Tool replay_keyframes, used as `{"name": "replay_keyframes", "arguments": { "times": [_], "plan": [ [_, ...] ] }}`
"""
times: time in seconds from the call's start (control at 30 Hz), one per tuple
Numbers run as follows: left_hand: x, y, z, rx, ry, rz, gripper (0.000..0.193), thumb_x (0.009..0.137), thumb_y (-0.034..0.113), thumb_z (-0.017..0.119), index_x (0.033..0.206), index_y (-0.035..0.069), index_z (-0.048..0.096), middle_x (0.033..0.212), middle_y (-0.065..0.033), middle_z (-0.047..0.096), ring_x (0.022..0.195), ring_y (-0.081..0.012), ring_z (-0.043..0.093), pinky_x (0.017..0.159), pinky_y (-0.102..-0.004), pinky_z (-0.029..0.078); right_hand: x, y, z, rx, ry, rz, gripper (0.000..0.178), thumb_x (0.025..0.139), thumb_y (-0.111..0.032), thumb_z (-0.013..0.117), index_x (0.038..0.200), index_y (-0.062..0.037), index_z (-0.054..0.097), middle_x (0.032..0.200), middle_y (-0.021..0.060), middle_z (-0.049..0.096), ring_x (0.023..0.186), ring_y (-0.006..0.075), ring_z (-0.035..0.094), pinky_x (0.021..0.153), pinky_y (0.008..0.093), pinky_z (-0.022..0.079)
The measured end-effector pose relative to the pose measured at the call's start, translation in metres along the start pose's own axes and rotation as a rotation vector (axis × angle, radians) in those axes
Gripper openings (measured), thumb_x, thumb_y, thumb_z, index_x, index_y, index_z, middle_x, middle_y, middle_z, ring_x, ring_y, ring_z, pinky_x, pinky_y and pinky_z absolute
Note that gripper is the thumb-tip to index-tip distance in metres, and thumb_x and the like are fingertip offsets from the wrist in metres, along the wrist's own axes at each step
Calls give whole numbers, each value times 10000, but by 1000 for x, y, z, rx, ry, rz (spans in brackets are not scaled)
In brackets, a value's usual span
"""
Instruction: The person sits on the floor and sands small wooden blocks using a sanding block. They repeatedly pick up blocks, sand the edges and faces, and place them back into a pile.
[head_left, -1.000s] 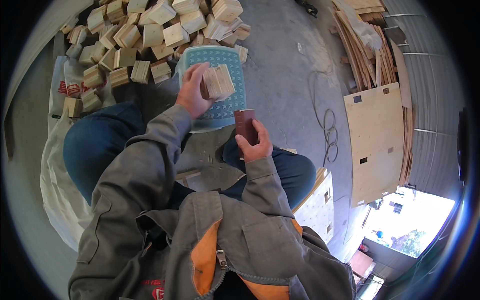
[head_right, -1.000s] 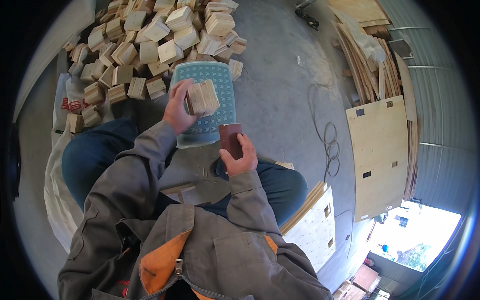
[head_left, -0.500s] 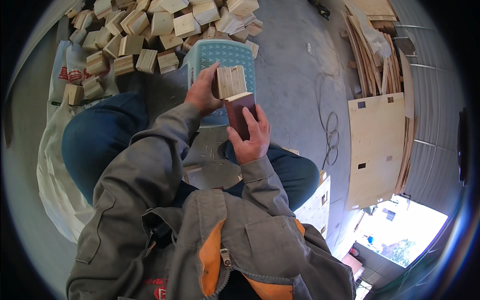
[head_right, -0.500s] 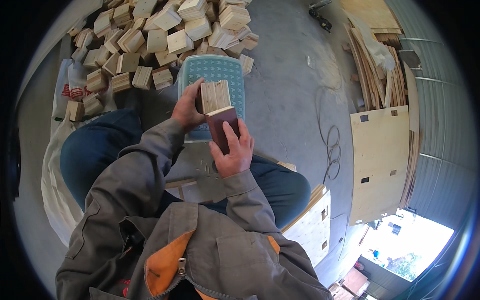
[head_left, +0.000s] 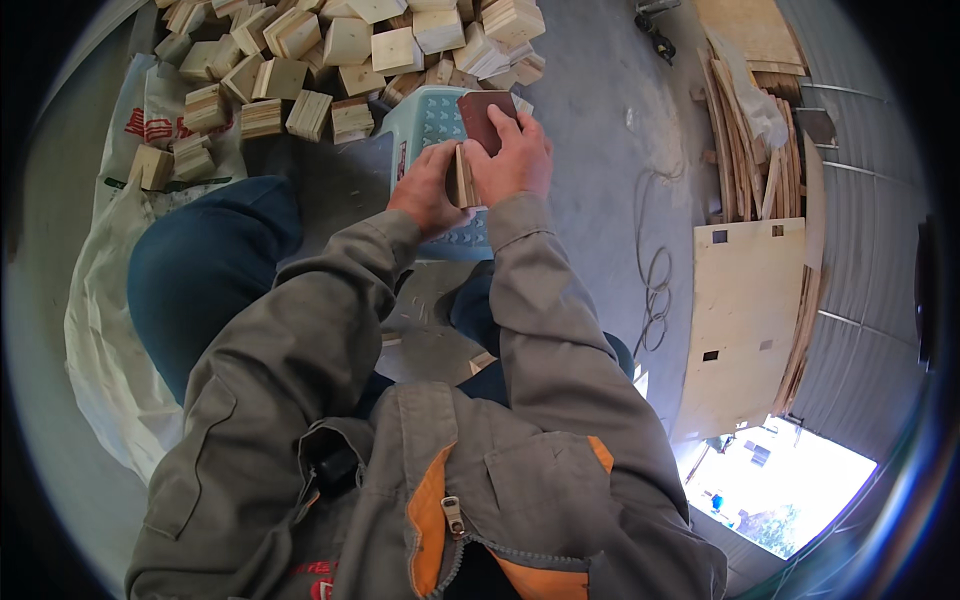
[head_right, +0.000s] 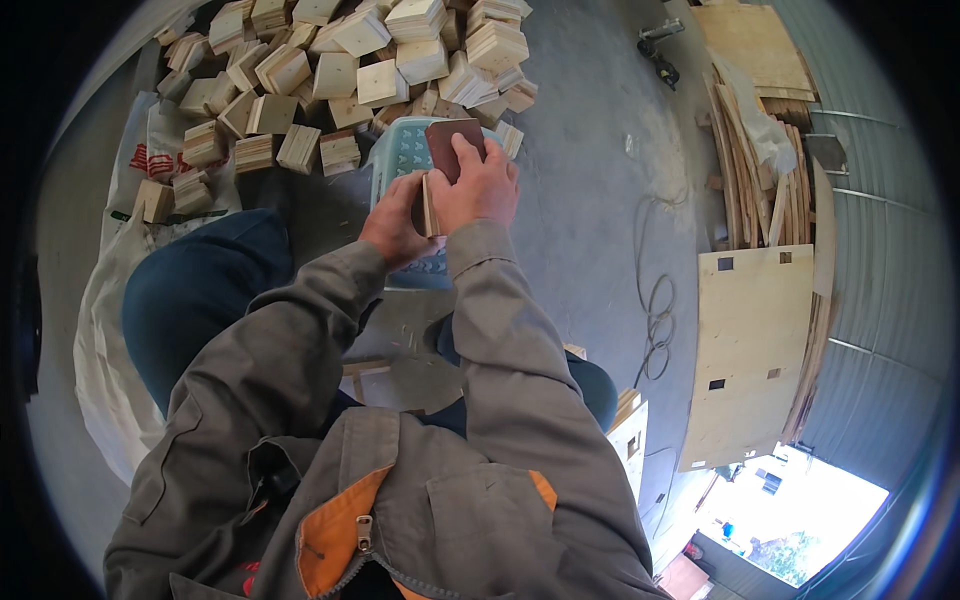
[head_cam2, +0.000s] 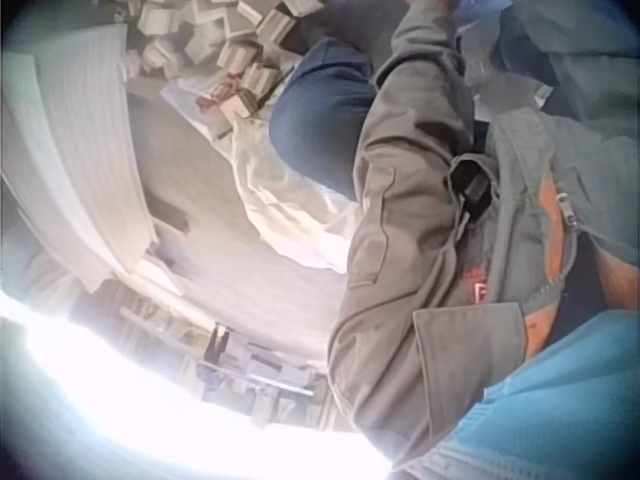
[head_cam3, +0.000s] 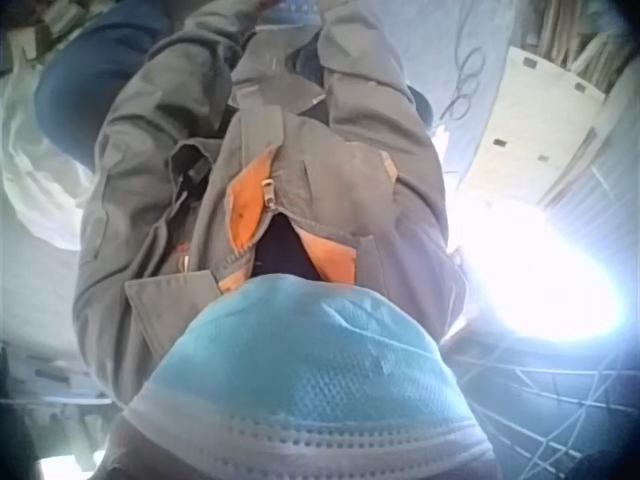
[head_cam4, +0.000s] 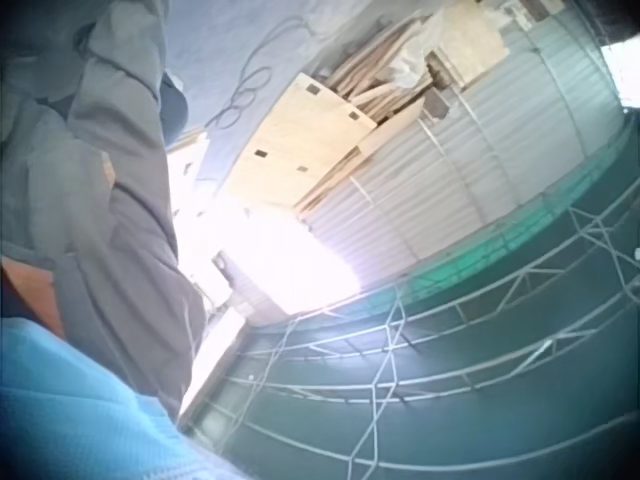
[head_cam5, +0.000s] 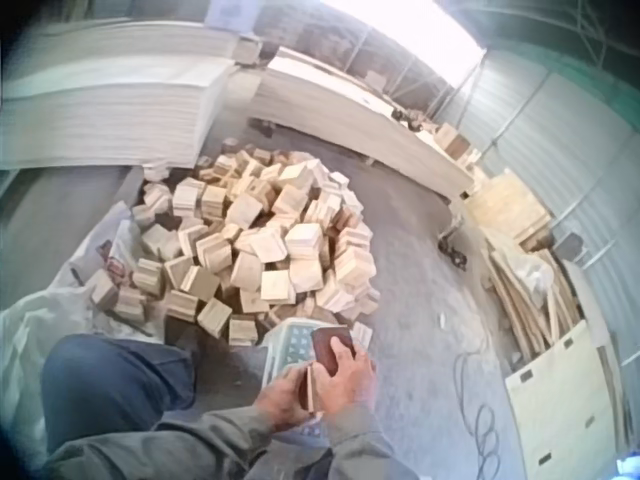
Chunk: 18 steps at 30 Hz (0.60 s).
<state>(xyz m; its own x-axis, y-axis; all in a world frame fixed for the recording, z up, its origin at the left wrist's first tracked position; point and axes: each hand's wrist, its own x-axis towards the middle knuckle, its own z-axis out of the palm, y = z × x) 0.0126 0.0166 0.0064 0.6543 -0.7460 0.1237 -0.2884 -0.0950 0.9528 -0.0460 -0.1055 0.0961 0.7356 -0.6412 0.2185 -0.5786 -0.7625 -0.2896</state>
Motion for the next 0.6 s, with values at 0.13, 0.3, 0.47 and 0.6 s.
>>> {"name": "replay_keyframes", "arguments": {
  "times": [0.13, 0.3, 0.47, 0.6],
  "plan": [
    [-1, -1, 2, 9, -23, 33, 936, 691, 189, 948, 1495, 81, 480, 1417, -203, 577, 1337, -410, 582, 1123, -448, 510, -23, 16, 6, 15, 71, -42, 656, 835, -325, 864, 1455, -208, 683, 1561, 191, 509, 1379, 430, 517, 1160, 540, 454],
    [0, 0, 0, 23, -14, 32, 940, 689, 198, 948, 1493, 85, 476, 1417, -202, 568, 1334, -428, 577, 1109, -459, 516, -105, 11, -23, 58, 40, -72, 681, 823, -266, 881, 1464, -172, 670, 1559, 225, 488, 1361, 445, 523, 1145, 549, 448],
    [-2, 6, -6, 37, -47, 57, 917, 702, 211, 945, 1481, 76, 481, 1412, -203, 563, 1322, -438, 579, 1096, -467, 518, -161, 19, -42, 30, 29, -135, 700, 811, -229, 889, 1468, -156, 659, 1545, 251, 486, 1327, 445, 546, 1101, 547, 453],
    [-1, 5, -6, 27, -53, 31, 903, 712, 221, 944, 1478, 80, 485, 1414, -202, 564, 1325, -436, 577, 1096, -468, 518, -156, 14, -41, 36, 54, -133, 692, 808, -226, 887, 1460, -154, 663, 1540, 243, 495, 1317, 442, 555, 1098, 545, 458]
  ]
}}
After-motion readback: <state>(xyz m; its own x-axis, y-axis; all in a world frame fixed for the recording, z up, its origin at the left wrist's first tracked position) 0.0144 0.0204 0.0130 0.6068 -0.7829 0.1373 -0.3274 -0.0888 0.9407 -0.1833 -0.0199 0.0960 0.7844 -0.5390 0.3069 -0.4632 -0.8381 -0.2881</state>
